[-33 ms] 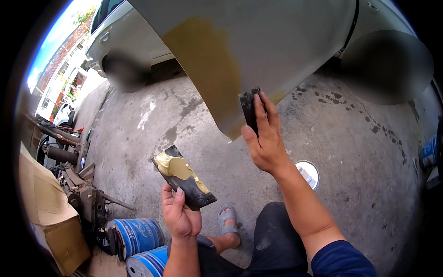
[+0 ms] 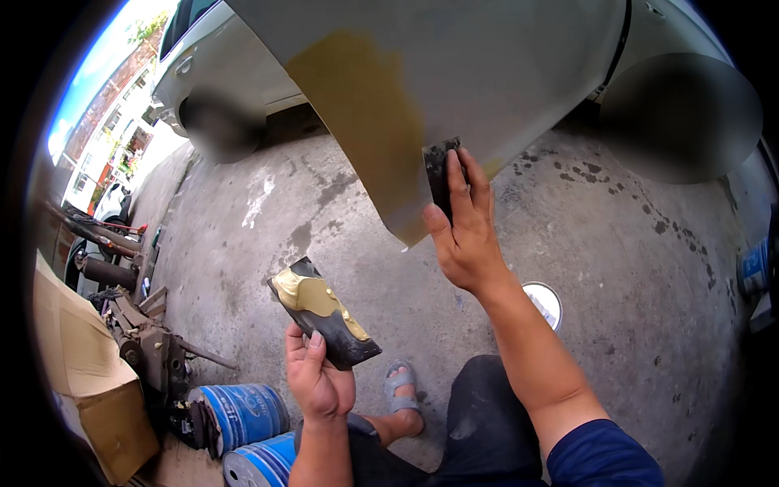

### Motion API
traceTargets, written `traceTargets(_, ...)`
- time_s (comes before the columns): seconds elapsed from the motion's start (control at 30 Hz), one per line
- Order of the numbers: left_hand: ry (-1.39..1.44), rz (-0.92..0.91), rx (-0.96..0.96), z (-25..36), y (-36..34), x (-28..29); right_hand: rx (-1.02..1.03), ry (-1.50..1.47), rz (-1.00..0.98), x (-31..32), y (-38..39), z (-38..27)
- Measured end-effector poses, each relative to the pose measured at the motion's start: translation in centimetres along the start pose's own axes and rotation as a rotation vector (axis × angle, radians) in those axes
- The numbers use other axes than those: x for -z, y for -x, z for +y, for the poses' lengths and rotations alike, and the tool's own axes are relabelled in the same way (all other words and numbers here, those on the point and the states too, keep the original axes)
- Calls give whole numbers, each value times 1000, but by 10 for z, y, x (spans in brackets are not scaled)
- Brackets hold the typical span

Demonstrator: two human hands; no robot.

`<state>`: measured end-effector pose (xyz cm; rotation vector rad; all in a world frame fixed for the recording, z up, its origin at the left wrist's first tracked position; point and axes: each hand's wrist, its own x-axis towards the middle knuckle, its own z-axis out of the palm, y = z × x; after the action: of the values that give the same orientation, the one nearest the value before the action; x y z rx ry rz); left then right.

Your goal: The person applies a yellow body filler to a white car door using a small metal scraper and a larger spreader. They repeatedly transfer filler between the tools and spread it over a damaged area on the door panel.

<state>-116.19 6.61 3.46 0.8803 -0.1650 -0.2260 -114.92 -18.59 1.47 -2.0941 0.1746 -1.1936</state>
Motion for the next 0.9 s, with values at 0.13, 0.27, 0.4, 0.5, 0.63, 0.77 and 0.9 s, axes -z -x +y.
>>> traceTargets(0.13,14,11,3,2,0,10,51,76,42,-27,0,-10)
traceTargets(0.27,23,34,1,5,-1,14,49,153,-13,-51,41,-16)
traceTargets(0.4,20,40,9,6,-3,14,18,180,-61,-62,61,-18)
traceTargets(0.5,20,29,19,6,-5,16,1,208,-208,-49,70,-28)
traceTargets(0.63,45,16,59,7,-5,13,-139,-611,-451,-1,72,-57)
traceTargets(0.77,65,2,52,4,-7,6,-171,-763,-740,24,89,-55)
traceTargets(0.9,65,12,16,14,-12,3,-314,-670,-603,35,75,-46)
